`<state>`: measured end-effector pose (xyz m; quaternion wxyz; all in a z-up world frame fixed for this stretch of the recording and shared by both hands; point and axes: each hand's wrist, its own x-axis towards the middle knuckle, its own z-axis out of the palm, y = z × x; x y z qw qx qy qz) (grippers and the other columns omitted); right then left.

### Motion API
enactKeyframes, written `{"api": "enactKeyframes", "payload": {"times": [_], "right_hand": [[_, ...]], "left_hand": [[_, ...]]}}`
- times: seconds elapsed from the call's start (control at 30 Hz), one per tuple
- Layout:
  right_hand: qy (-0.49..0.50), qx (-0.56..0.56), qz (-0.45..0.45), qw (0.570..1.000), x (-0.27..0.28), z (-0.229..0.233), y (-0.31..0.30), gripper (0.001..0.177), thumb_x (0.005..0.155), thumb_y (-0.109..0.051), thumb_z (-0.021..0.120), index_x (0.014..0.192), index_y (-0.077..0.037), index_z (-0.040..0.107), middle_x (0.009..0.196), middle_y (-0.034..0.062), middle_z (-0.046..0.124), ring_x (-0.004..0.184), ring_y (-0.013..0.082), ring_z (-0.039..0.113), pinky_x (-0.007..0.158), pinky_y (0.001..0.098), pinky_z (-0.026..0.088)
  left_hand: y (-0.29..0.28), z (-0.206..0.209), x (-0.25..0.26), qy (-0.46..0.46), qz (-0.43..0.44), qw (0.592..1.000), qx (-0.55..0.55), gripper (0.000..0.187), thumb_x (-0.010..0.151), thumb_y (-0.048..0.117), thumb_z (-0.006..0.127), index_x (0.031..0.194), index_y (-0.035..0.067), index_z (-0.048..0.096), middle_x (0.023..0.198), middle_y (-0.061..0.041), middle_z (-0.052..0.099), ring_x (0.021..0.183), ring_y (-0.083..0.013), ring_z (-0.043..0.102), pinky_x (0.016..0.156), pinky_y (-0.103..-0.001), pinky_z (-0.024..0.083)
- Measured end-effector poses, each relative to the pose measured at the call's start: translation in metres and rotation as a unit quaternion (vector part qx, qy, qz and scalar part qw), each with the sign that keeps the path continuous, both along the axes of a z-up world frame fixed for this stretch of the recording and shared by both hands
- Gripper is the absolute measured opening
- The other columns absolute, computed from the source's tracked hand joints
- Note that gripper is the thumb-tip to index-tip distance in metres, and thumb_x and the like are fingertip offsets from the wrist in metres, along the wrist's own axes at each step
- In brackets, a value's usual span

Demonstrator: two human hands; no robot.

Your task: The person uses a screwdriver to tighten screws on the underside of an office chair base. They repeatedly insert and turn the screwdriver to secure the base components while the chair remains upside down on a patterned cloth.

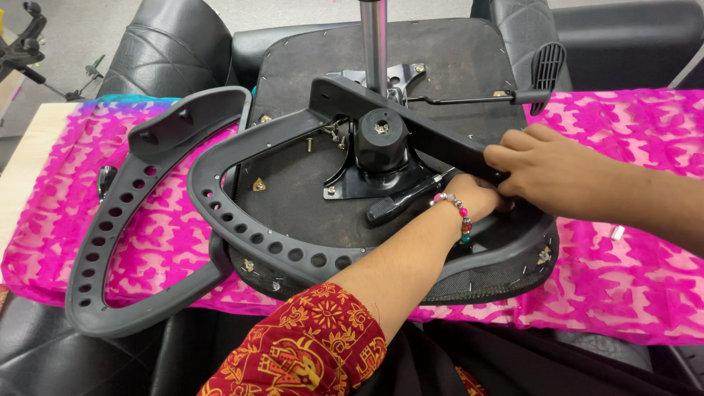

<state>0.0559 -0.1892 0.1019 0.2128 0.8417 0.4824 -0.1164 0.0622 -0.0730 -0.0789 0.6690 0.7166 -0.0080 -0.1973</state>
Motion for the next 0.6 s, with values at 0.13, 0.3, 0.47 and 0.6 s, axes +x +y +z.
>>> {"api": "enactKeyframes", "payload": {"times": [0.13, 0.3, 0.47, 0.6], "right_hand": [[-0.030, 0.134, 0.009, 0.990, 0.009, -0.008, -0.009, 0.018, 0.068, -0.028, 0.078, 0.084, -0.031, 0.084, 0.141, -0.0011, 0.051, 0.139, 0.0275, 0.032, 0.110, 0.0459, 0.032], [-0.033, 0.154, -0.071, 0.985, 0.012, -0.020, -0.015, 0.017, 0.064, -0.031, 0.085, 0.080, -0.036, 0.086, 0.148, 0.0002, 0.047, 0.146, 0.0306, 0.025, 0.113, 0.0509, 0.030], [0.031, 0.222, -0.127, 0.966, 0.011, -0.030, -0.015, 0.015, 0.063, -0.024, 0.090, 0.077, -0.029, 0.085, 0.144, -0.0002, 0.048, 0.142, 0.0310, 0.029, 0.114, 0.0491, 0.033], [0.043, 0.237, -0.117, 0.964, 0.013, -0.033, -0.014, 0.014, 0.061, -0.025, 0.091, 0.073, -0.030, 0.085, 0.141, -0.0012, 0.051, 0.140, 0.0297, 0.033, 0.115, 0.0465, 0.034]], "left_hand": [[0.003, -0.005, 0.001, -0.034, -0.023, 0.999, -0.013, 0.036, 0.067, 0.006, 0.081, 0.103, 0.000, 0.079, 0.101, -0.014, 0.080, 0.098, -0.0201, 0.074, 0.090, -0.031, 0.054], [0.007, -0.003, 0.001, -0.035, -0.043, 0.998, 0.023, 0.033, 0.071, 0.012, 0.082, 0.102, -0.001, 0.080, 0.100, -0.014, 0.081, 0.094, -0.0197, 0.075, 0.089, -0.030, 0.055], [0.012, -0.009, 0.002, -0.042, -0.066, 0.996, 0.047, 0.035, 0.076, 0.019, 0.080, 0.103, -0.002, 0.079, 0.099, -0.014, 0.080, 0.092, -0.0202, 0.076, 0.087, -0.030, 0.056], [0.016, -0.014, 0.000, -0.057, -0.073, 0.996, -0.009, 0.040, 0.074, 0.020, 0.079, 0.107, 0.000, 0.077, 0.102, -0.013, 0.080, 0.095, -0.0183, 0.075, 0.089, -0.029, 0.055]]}}
